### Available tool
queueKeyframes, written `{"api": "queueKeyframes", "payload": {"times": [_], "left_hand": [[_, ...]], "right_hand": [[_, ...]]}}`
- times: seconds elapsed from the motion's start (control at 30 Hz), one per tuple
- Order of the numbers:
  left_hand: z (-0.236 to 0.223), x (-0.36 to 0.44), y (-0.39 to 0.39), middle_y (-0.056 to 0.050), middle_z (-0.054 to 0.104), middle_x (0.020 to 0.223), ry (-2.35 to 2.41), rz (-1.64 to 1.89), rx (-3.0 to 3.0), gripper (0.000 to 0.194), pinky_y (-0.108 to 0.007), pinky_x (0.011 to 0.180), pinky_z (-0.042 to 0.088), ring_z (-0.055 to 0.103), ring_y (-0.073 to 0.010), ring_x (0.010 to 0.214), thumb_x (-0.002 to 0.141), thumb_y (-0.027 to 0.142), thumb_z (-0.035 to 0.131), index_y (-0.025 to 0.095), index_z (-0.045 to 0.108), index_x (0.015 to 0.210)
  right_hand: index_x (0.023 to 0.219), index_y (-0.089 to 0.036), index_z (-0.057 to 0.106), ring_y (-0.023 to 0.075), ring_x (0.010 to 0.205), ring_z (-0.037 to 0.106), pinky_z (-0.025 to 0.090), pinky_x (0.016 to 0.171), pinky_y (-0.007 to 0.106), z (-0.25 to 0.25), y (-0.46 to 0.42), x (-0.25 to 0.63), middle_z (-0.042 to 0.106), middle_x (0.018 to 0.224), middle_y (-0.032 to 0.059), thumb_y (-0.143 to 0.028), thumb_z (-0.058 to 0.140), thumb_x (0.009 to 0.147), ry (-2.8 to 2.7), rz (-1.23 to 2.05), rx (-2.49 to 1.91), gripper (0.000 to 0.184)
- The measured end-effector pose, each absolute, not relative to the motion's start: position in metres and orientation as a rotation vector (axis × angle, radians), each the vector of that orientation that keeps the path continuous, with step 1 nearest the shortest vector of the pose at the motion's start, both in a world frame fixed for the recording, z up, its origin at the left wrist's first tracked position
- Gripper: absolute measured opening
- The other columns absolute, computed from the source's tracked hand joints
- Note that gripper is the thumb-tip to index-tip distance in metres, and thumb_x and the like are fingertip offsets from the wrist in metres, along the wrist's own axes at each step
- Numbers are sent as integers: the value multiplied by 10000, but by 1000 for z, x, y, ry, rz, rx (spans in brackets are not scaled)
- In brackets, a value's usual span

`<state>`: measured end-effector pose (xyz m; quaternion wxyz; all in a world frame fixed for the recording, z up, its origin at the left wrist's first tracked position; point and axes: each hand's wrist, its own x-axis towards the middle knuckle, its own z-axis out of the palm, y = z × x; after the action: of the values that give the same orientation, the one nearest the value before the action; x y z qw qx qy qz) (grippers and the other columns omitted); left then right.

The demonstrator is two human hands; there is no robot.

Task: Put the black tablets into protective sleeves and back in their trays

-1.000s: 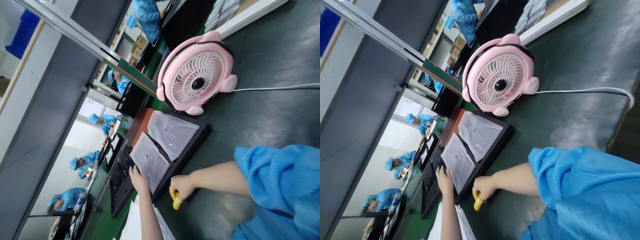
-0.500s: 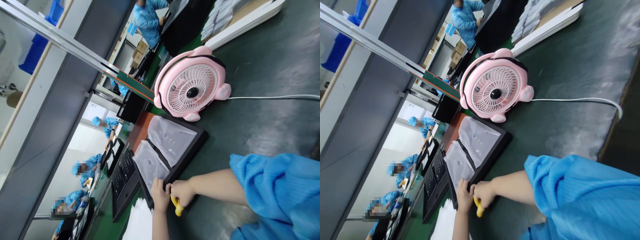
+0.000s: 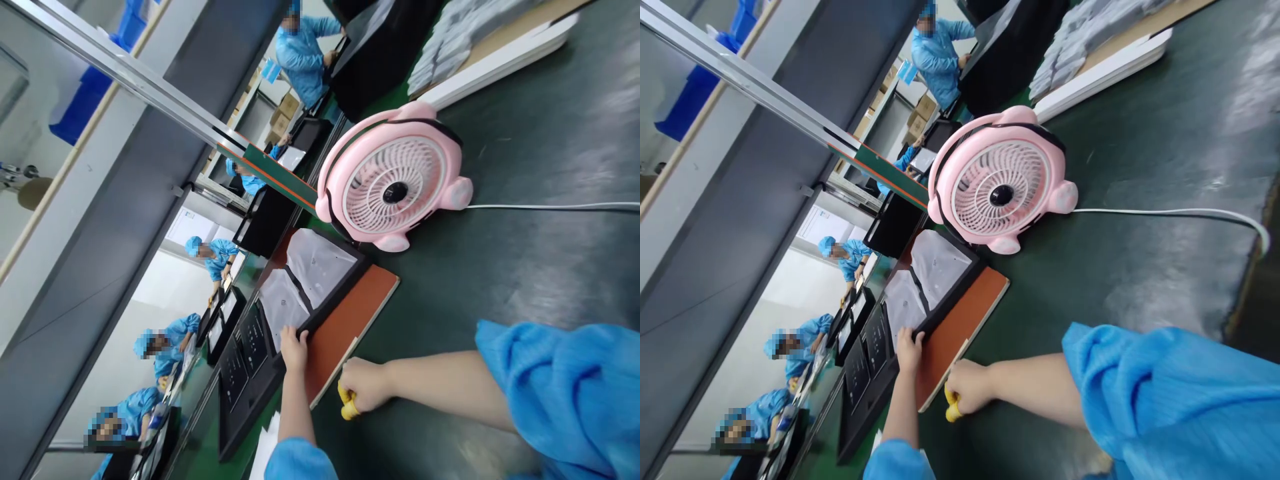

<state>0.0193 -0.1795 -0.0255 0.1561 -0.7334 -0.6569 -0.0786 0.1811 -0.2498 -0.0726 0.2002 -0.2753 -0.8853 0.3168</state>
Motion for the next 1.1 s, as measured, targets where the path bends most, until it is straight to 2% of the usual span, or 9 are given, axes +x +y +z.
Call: {"api": "queueKeyframes", "payload": {"times": [0.17,0.33,0.47,0.57,0.7,0.77,0.87,1.0,1.1], "left_hand": [[-34,25,-112,-137,578,934,-1919,-314,-2028,180,-326,840,399,526,-236,922,844,233,446,114,580,861],[-36,26,-74,-137,575,967,-1925,-373,-2012,314,-325,816,392,524,-234,926,892,346,317,147,553,952],[-42,31,-48,-191,550,992,-1993,-449,-1944,320,-362,819,382,512,-278,957,885,296,334,77,555,959],[-47,39,-43,-231,526,999,-2038,-507,-1895,327,-381,848,372,503,-306,983,871,261,361,13,546,977],[-47,35,-66,-243,420,1191,-2067,-578,-1778,434,-349,957,313,395,-299,1162,867,320,377,28,414,1186],[-42,17,-86,-280,369,1229,-2166,-597,-1611,473,-412,943,321,351,-349,1194,868,326,350,13,358,1222],[-32,-25,-114,-347,444,1096,-2429,-573,-1336,436,-500,791,395,450,-440,1062,818,323,434,-33,456,1070],[-24,-63,-137,-182,612,809,-2669,-531,-1285,171,-388,681,463,609,-312,803,739,309,558,143,530,709],[-16,-71,-155,-98,625,722,-2671,-539,-1298,245,-350,682,466,624,-254,764,760,293,510,209,420,548]], "right_hand": [[838,-197,707,185,692,622,372,586,261,-72,-243,182,685,775,56,-313,532,702,-2279,835,-1055,250],[795,-207,707,232,710,639,410,629,306,-81,-237,172,681,758,68,-256,508,636,-2283,824,-1080,260],[744,-200,697,260,725,639,411,639,330,-87,-236,167,677,766,88,-259,492,630,-2297,831,-1100,242],[727,-215,695,242,698,636,408,654,328,-87,-236,167,680,755,71,-262,490,634,-2293,846,-1085,230],[714,-224,701,188,622,614,376,594,280,-86,-237,169,678,685,38,-268,496,631,-2259,882,-1080,226],[713,-214,707,172,595,600,345,547,261,-84,-238,170,676,670,39,-273,500,633,-2262,887,-1049,230],[716,-205,713,154,566,583,316,511,246,-81,-239,172,674,661,42,-260,493,645,-2273,906,-999,238],[714,-201,714,153,576,580,324,526,247,-77,-239,175,674,664,47,-259,489,662,-2299,867,-1002,238],[713,-201,710,159,589,584,320,524,249,-75,-238,176,675,677,45,-266,489,673,-2317,844,-999,234]]}}
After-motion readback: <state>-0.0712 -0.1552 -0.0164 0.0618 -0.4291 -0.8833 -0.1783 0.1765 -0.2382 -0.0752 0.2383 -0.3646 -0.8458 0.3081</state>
